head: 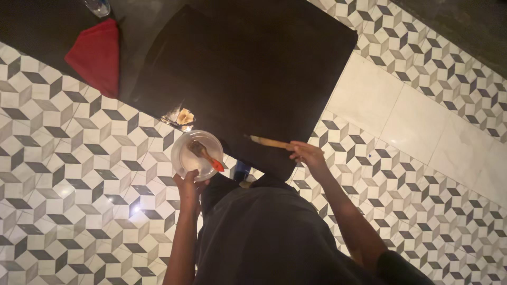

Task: The person cleans a dark tabletop using a wooden stick to scrape a small area, then sprays a cleaning solution and wipes the surface with a red cloth. The person moves the container and spray bottle aside to access the work area and continues wiping the table until the end of the clip.

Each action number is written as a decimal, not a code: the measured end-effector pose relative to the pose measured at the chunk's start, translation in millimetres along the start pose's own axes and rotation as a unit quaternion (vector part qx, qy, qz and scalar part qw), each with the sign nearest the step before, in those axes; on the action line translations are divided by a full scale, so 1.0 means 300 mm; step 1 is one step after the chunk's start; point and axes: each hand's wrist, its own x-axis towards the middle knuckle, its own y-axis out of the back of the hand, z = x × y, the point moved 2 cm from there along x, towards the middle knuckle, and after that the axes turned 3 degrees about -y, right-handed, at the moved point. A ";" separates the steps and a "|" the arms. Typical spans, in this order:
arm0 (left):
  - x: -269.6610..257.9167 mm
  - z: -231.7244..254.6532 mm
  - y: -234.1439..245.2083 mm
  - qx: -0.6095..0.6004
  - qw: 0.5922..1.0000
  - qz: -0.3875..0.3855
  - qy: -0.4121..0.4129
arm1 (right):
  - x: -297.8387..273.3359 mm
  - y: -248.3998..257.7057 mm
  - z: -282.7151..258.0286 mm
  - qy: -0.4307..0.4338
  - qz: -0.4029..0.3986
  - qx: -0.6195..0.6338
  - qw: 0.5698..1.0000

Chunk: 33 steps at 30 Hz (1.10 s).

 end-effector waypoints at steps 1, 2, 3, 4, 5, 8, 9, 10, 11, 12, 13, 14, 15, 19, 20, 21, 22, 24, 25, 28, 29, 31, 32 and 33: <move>0.000 0.002 0.003 -0.003 1.000 -0.002 -0.005 | -0.010 -0.007 0.006 -0.015 0.012 -0.014 1.000; 0.001 0.004 0.004 -0.006 1.000 -0.004 -0.011 | -0.019 -0.013 0.013 -0.031 0.023 -0.029 0.999; 0.001 0.005 0.004 -0.009 1.000 -0.007 -0.016 | -0.028 -0.016 0.021 -0.047 0.036 -0.044 0.997; 0.000 0.004 0.006 -0.006 1.000 -0.004 -0.015 | -0.035 -0.022 0.026 -0.047 0.020 -0.033 0.998; 0.000 0.003 0.006 -0.002 1.000 -0.003 -0.014 | -0.042 -0.026 0.032 -0.046 0.005 -0.023 0.999; -0.008 -0.007 0.013 0.008 1.000 -0.002 -0.002 | -0.068 -0.044 0.059 -0.032 -0.019 -0.018 0.999; -0.009 -0.010 0.013 0.012 1.000 -0.003 0.003 | -0.075 -0.048 0.064 -0.024 -0.023 -0.021 0.999; -0.011 -0.013 0.012 0.012 1.000 -0.008 0.001 | -0.082 -0.050 0.069 -0.024 -0.022 -0.036 0.999; -0.012 -0.017 0.013 0.012 1.000 -0.013 0.000 | -0.091 -0.055 0.074 -0.024 -0.020 -0.051 0.998; -0.013 -0.021 0.014 0.012 1.000 -0.017 -0.001 | -0.100 -0.059 0.077 -0.024 -0.019 -0.067 0.997; -0.014 -0.024 0.013 0.005 1.000 -0.018 -0.005 | -0.111 -0.060 0.077 -0.020 -0.022 -0.067 0.997; -0.015 -0.027 0.012 -0.001 1.000 -0.020 -0.009 | -0.121 -0.062 0.075 -0.017 -0.025 -0.068 0.997; -0.013 -0.028 0.010 -0.009 1.000 -0.022 -0.013 | -0.127 -0.064 0.071 -0.013 -0.028 -0.069 0.997; -0.013 -0.028 0.001 -0.001 1.000 -0.022 -0.005 | -0.142 -0.064 0.062 -0.039 -0.009 -0.068 0.997; -0.016 -0.026 0.000 -0.002 0.999 -0.033 -0.014 | -0.147 -0.064 0.062 -0.035 -0.010 -0.068 0.997; -0.019 -0.024 -0.002 -0.002 0.999 -0.043 -0.022 | -0.153 -0.062 0.063 -0.032 -0.011 -0.068 0.997; -0.020 -0.021 -0.003 -0.001 0.999 -0.035 -0.017 | -0.155 -0.061 0.066 -0.030 -0.012 -0.074 0.997; -0.018 -0.013 -0.011 0.000 1.000 -0.018 -0.008 | -0.154 -0.054 0.070 -0.025 -0.013 -0.087 0.996; -0.017 -0.007 -0.015 0.003 1.000 -0.020 -0.009 | -0.150 -0.051 0.073 -0.025 -0.008 -0.079 0.997; -0.019 0.007 -0.017 0.004 1.000 -0.024 -0.012 | -0.136 -0.037 0.084 -0.024 0.006 -0.051 0.998; -0.020 0.011 -0.018 -0.003 1.000 -0.026 -0.013 | -0.132 -0.028 0.086 -0.025 0.011 -0.039 0.999; -0.023 0.016 -0.018 -0.004 1.000 -0.026 -0.012 | -0.122 -0.012 0.087 -0.020 0.024 -0.027 0.999; -0.024 0.018 -0.016 0.002 1.000 -0.024 -0.009 | -0.115 -0.004 0.086 -0.016 0.031 -0.026 0.999; -0.022 0.020 -0.015 0.009 1.000 -0.022 -0.006 | -0.109 0.002 0.084 -0.011 0.038 -0.026 0.999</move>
